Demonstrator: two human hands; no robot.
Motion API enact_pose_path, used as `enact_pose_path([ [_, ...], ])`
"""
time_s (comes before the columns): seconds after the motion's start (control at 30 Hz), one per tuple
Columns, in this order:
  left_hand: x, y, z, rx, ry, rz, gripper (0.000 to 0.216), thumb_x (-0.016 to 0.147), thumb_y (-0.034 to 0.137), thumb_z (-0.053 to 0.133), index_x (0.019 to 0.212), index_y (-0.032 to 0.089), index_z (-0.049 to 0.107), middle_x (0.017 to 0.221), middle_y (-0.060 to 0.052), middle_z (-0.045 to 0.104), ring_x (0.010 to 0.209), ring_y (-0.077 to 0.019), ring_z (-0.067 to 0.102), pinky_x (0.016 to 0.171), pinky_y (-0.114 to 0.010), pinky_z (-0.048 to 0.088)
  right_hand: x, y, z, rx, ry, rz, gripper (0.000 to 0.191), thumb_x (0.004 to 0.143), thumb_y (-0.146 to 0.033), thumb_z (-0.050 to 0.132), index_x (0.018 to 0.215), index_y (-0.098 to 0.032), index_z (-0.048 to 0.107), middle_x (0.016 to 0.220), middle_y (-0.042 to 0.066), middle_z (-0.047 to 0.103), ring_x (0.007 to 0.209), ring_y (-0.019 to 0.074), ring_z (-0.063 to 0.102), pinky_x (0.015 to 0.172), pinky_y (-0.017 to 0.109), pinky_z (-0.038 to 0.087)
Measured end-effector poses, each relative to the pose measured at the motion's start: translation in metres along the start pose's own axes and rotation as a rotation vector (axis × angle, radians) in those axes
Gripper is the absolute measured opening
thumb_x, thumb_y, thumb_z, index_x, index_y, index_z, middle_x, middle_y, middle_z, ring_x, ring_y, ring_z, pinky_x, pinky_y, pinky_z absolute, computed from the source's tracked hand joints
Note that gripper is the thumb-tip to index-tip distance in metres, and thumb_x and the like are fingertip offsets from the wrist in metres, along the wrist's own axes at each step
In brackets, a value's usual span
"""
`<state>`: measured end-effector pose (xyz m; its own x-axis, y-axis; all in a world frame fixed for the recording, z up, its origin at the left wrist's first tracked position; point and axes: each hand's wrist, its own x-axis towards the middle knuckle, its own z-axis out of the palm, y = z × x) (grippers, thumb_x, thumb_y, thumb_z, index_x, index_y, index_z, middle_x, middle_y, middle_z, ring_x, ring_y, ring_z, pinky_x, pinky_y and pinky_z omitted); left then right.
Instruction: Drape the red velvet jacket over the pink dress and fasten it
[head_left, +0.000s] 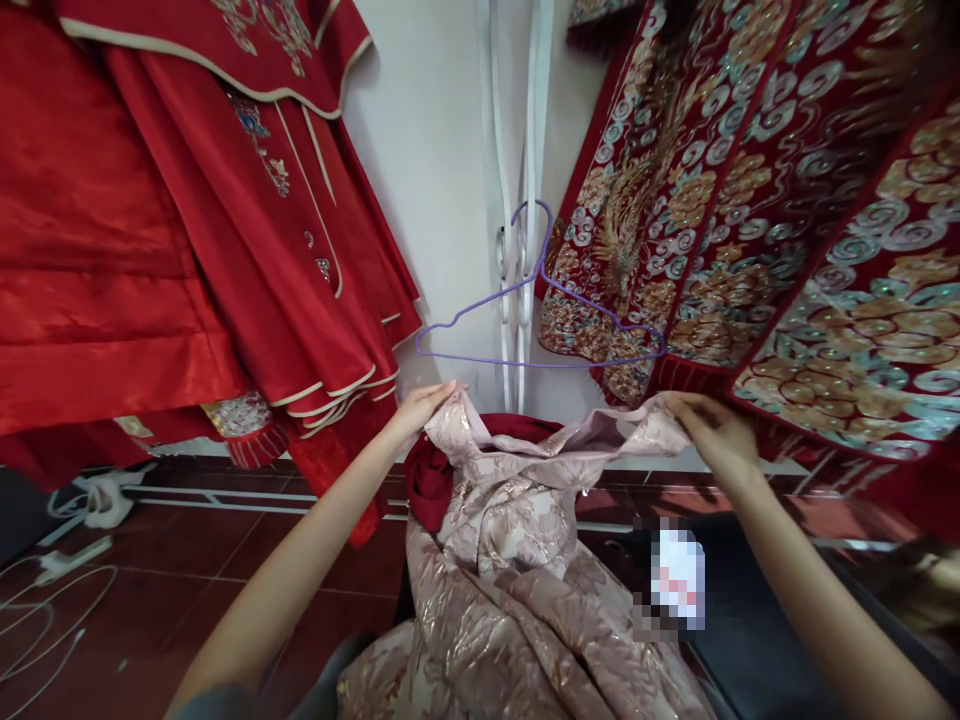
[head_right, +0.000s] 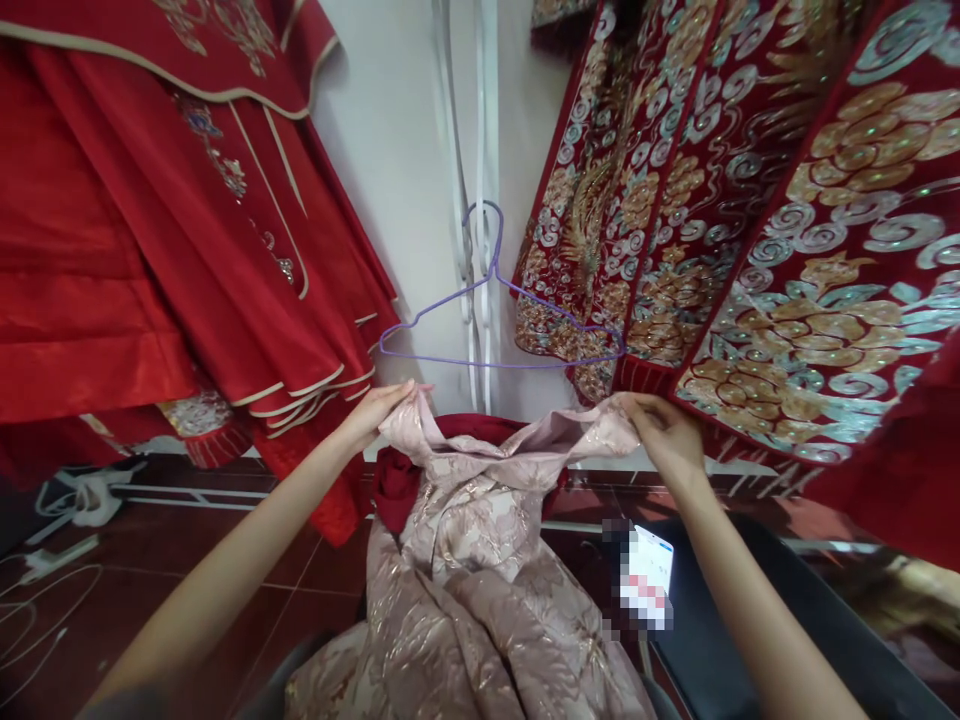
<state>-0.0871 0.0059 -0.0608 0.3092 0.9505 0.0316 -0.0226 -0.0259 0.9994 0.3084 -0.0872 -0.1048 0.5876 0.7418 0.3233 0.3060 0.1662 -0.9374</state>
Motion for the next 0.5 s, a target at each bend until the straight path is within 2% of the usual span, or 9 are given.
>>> enact_pose_path([
  [0.1,0.013,0.001,0.024,-0.166,-0.123,-0.066,0.045,0.071,0.047,0.075,0.102,0.014,0.071,0.099,-0.011,0.073,0.09,-0.0206,0.067,0.085,-0.032,0.05,-0.011,-0.005,0.001,0.083,-0.074,0.028,0.027,0.066,-0.046,0.074,0.082,-0.024,0.073,0.093,0.007,0.074,0.092,0.0268,0.067,0.087,0.038,0.052],
  [0.27,0.044,0.004,0.055,-0.424,-0.085,-0.017,0.035,0.081,0.048,0.065,0.095,0.016,0.069,0.083,-0.006,0.073,0.066,-0.0137,0.066,0.067,-0.026,0.054,-0.02,0.0,0.003,0.174,-0.095,0.045,0.029,0.066,-0.047,0.076,0.086,-0.025,0.073,0.092,0.003,0.073,0.088,0.0229,0.068,0.08,0.034,0.055],
  [0.4,0.053,0.012,0.06,-0.5,-0.16,0.026,0.032,0.08,0.049,0.066,0.08,0.017,0.063,0.071,-0.002,0.07,0.053,-0.0114,0.062,0.054,-0.023,0.051,-0.017,0.006,0.001,0.211,-0.06,0.049,0.035,0.064,-0.049,0.077,0.087,-0.023,0.073,0.092,0.004,0.073,0.086,0.021,0.068,0.08,0.033,0.055],
  [0.5,0.049,0.017,0.049,-0.452,-0.116,0.052,0.035,0.076,0.051,0.069,0.081,0.017,0.059,0.067,-0.001,0.068,0.048,-0.011,0.059,0.047,-0.022,0.046,-0.01,0.007,-0.002,0.23,0.105,0.052,0.037,0.062,-0.047,0.078,0.087,-0.02,0.073,0.089,0.005,0.073,0.086,0.0205,0.068,0.085,0.033,0.053],
])
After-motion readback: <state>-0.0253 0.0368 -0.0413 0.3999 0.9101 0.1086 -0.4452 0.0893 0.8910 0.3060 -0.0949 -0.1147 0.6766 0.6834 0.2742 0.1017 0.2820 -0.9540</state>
